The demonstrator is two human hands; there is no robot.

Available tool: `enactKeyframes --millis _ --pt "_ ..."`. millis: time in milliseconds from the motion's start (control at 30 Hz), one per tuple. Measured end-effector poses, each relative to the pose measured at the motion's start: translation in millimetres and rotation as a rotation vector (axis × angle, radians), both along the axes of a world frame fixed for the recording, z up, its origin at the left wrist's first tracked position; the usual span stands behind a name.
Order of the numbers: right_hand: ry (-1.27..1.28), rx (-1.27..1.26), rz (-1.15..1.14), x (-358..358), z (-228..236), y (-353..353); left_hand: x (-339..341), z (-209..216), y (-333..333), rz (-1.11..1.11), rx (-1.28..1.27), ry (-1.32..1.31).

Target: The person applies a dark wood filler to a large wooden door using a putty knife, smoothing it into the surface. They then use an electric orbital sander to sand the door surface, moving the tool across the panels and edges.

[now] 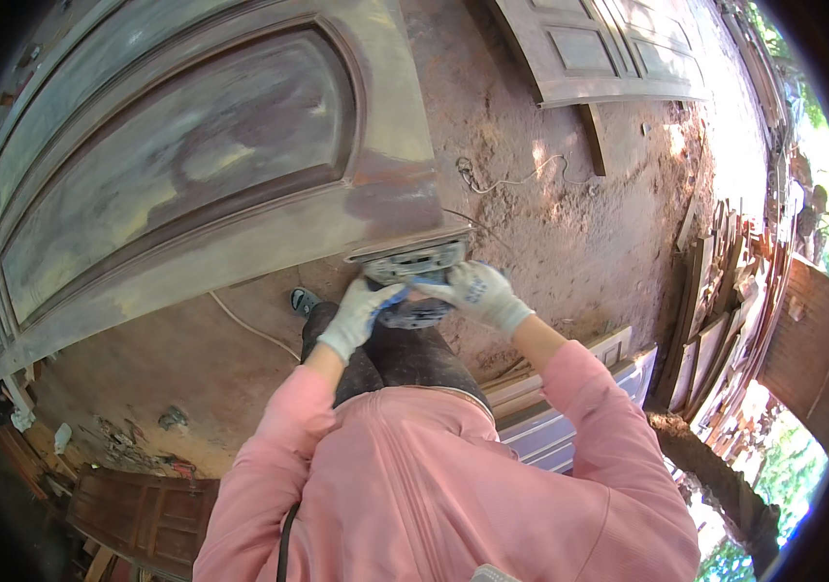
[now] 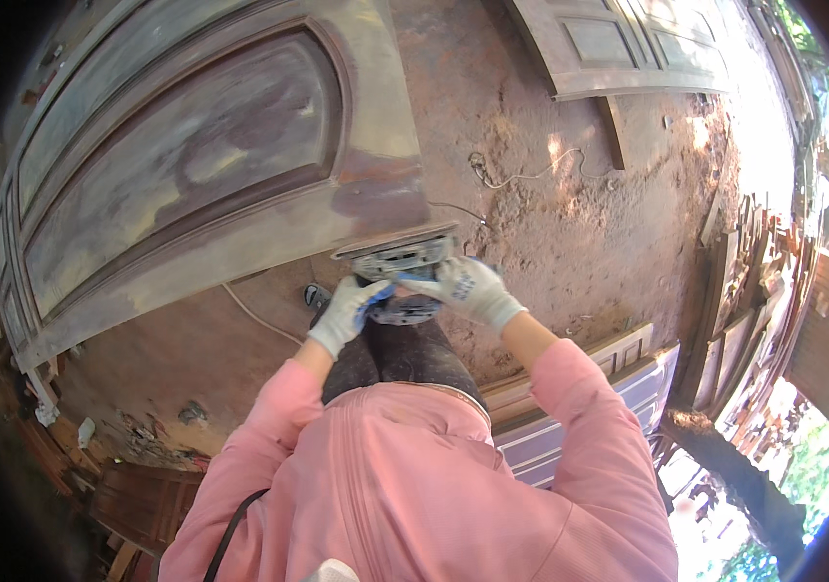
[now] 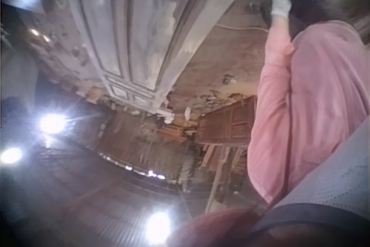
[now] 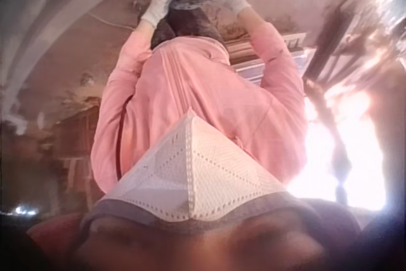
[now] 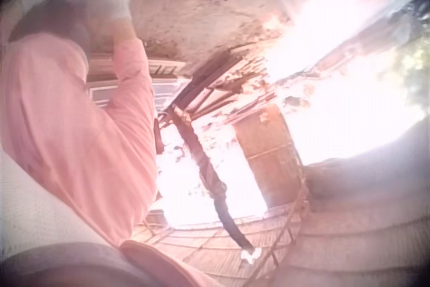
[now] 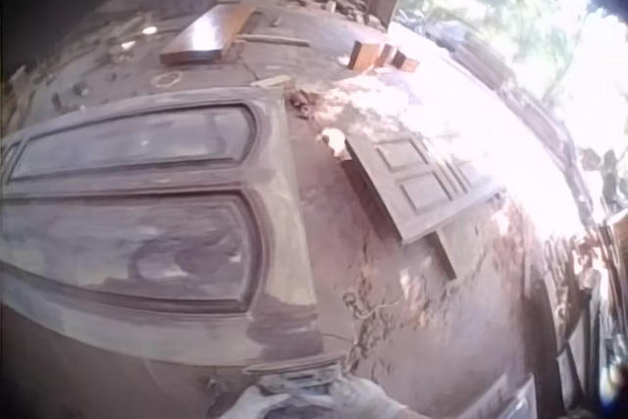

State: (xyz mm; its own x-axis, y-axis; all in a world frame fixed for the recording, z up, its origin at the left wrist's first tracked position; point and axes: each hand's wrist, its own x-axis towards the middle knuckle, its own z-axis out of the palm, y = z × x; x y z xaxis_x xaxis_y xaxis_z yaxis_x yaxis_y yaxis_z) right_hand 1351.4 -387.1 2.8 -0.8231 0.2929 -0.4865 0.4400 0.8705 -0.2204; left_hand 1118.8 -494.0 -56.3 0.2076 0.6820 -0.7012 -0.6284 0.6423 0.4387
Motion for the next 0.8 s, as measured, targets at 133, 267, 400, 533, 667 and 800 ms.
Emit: enactKeyframes --millis 133,267,400,533,667,800 --pt "0.077 0.108 -0.003 6 -8 -9 -1 6 -2 0.010 0.029 0.033" --pt "0.140 0.080 -0.024 -50 -8 -34 -59 13 -23 -0.054 -0.006 0.035" --pt "0.204 0.094 -0.017 -86 -13 -51 -91 29 -42 0.002 0.019 0.112" --pt "0.194 0.058 -0.016 -111 -10 -64 -114 36 -56 0.052 0.009 0.118" --pt "0.191 0.057 -0.029 -135 -7 -74 -138 36 -66 0.042 0.010 0.119" --pt "0.206 0.033 -0.023 -157 -5 -83 -158 44 -76 0.096 0.037 0.111"
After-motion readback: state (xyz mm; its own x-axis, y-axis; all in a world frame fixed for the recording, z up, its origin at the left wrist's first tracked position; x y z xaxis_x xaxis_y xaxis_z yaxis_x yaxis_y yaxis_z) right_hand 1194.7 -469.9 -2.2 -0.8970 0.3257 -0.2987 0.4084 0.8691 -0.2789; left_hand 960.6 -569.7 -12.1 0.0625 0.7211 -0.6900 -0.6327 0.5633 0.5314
